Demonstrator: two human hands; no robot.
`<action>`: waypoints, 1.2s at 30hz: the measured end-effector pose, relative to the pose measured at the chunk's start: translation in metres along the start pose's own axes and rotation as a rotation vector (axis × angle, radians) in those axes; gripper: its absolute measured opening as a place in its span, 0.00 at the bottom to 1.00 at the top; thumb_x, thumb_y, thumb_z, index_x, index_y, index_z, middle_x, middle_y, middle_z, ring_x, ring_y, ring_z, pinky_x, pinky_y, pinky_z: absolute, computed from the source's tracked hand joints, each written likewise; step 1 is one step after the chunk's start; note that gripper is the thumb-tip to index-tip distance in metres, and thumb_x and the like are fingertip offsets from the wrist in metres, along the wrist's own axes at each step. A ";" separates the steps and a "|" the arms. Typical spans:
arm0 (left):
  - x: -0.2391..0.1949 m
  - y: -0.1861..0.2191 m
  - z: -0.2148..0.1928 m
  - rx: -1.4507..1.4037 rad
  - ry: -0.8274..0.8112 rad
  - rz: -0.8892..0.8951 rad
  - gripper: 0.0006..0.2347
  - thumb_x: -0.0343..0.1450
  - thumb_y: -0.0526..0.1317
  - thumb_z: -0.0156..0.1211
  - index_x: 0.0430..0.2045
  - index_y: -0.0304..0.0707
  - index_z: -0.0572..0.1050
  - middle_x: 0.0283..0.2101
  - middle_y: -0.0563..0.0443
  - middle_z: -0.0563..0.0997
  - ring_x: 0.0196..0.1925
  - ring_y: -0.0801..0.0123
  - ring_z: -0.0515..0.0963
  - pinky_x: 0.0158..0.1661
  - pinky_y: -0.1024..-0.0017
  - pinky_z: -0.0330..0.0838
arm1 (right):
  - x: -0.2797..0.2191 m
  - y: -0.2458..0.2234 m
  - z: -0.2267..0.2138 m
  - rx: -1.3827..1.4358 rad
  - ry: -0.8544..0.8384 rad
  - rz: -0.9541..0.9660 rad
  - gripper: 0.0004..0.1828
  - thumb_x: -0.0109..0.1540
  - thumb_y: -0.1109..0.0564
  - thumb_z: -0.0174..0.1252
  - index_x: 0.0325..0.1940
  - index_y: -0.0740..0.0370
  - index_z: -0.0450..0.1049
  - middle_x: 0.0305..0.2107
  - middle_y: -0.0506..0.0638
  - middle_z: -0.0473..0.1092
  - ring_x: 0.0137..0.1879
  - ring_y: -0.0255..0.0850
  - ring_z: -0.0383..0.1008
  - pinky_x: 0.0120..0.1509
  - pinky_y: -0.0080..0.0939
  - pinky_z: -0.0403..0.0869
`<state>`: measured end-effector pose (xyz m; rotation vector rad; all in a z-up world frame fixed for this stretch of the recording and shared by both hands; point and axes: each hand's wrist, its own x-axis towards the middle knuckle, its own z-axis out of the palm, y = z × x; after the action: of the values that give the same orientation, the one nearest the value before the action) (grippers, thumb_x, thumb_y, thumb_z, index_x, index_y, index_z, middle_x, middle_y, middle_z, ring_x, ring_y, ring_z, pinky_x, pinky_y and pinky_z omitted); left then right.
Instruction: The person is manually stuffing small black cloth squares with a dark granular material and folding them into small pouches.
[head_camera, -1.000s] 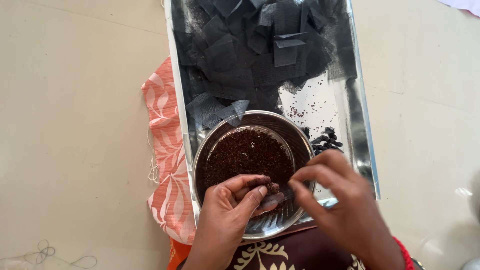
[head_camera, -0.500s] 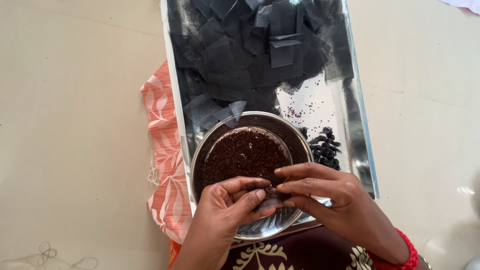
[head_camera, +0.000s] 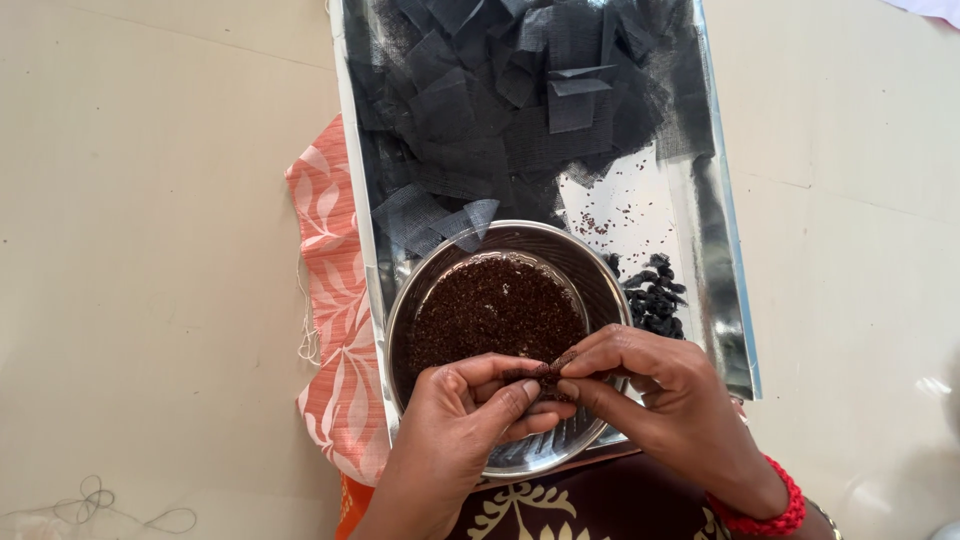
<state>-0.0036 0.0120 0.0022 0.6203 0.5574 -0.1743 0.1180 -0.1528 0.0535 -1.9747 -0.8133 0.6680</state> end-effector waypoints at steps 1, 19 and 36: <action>0.000 0.001 0.000 -0.001 0.001 0.000 0.10 0.72 0.29 0.57 0.44 0.18 0.79 0.40 0.36 0.86 0.40 0.64 0.88 0.43 0.74 0.84 | -0.001 0.002 0.002 0.000 -0.001 0.000 0.06 0.56 0.67 0.68 0.37 0.66 0.82 0.35 0.51 0.82 0.41 0.37 0.85 0.43 0.33 0.81; -0.010 0.007 0.009 0.330 0.094 0.292 0.06 0.69 0.28 0.63 0.37 0.25 0.82 0.41 0.50 0.79 0.39 0.74 0.84 0.42 0.76 0.83 | -0.008 0.012 0.005 0.076 0.118 -0.027 0.07 0.59 0.68 0.66 0.41 0.66 0.80 0.39 0.51 0.81 0.46 0.36 0.83 0.45 0.33 0.83; -0.013 0.007 0.027 0.863 0.170 0.681 0.05 0.67 0.29 0.64 0.35 0.33 0.78 0.39 0.47 0.81 0.39 0.66 0.86 0.38 0.71 0.80 | -0.002 -0.006 0.003 0.094 0.066 0.069 0.10 0.56 0.70 0.65 0.42 0.66 0.81 0.39 0.51 0.79 0.43 0.36 0.82 0.42 0.33 0.79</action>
<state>-0.0001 0.0016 0.0307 1.6379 0.3884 0.3091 0.1126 -0.1503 0.0576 -1.9368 -0.6645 0.6655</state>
